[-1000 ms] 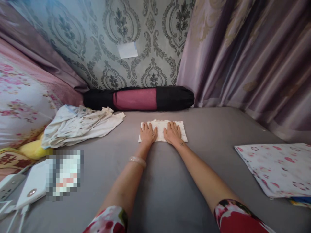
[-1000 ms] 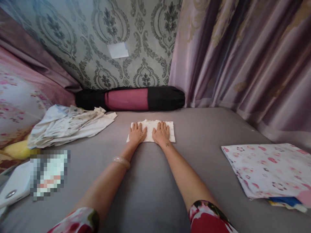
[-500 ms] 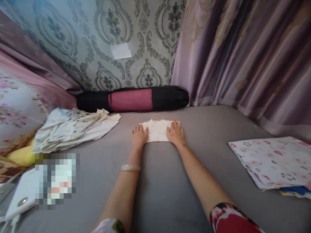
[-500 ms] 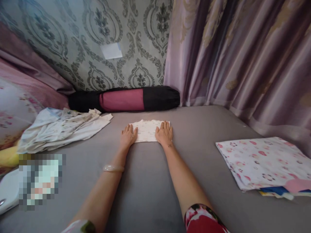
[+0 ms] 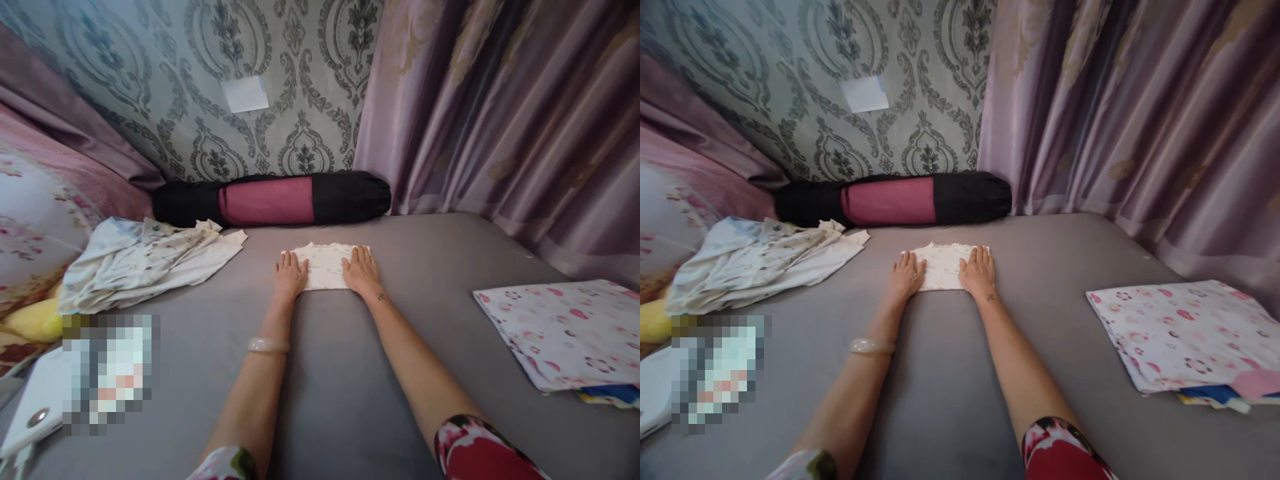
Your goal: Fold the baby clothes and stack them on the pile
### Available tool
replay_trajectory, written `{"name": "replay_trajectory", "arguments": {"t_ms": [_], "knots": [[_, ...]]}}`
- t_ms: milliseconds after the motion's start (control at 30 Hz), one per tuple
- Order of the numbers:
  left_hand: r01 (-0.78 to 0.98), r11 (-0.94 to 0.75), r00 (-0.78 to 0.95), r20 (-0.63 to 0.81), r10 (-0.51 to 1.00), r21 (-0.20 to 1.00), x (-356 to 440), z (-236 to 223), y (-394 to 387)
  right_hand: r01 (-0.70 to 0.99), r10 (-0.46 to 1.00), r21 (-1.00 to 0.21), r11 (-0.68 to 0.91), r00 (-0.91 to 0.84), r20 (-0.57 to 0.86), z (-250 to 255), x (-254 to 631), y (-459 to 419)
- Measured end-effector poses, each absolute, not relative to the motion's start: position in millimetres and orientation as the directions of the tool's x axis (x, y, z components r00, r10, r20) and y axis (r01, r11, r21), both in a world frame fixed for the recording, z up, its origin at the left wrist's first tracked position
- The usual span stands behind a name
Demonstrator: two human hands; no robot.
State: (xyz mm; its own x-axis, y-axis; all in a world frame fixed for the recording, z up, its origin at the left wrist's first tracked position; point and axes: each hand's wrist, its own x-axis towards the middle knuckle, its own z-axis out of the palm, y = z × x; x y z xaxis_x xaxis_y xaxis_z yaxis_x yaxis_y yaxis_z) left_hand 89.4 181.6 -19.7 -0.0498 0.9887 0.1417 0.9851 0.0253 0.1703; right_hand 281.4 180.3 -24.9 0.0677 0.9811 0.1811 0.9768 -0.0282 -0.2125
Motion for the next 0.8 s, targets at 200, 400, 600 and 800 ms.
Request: {"name": "replay_trajectory", "arguments": {"t_ms": [200,400,600,800], "knots": [[0.981,0.027,-0.048,0.108,0.993,0.190,87.9,-21.0,180.5,0.977,0.983,-0.210,-0.035,0.072,0.171,-29.0,281.9,179.8],[0.985,0.011,-0.040,0.164,0.986,0.173,89.6,-21.3,180.2,0.975,0.983,-0.217,-0.041,0.078,0.169,-23.1,280.1,177.4],[0.988,-0.048,0.001,0.308,0.951,0.145,99.9,-20.6,177.3,0.977,0.967,-0.212,0.005,0.049,0.248,-21.3,278.1,177.4],[0.985,-0.077,0.040,0.230,0.972,0.154,101.3,-26.9,174.9,0.979,0.982,-0.203,-0.013,0.051,0.183,-27.4,277.7,177.3]]}}
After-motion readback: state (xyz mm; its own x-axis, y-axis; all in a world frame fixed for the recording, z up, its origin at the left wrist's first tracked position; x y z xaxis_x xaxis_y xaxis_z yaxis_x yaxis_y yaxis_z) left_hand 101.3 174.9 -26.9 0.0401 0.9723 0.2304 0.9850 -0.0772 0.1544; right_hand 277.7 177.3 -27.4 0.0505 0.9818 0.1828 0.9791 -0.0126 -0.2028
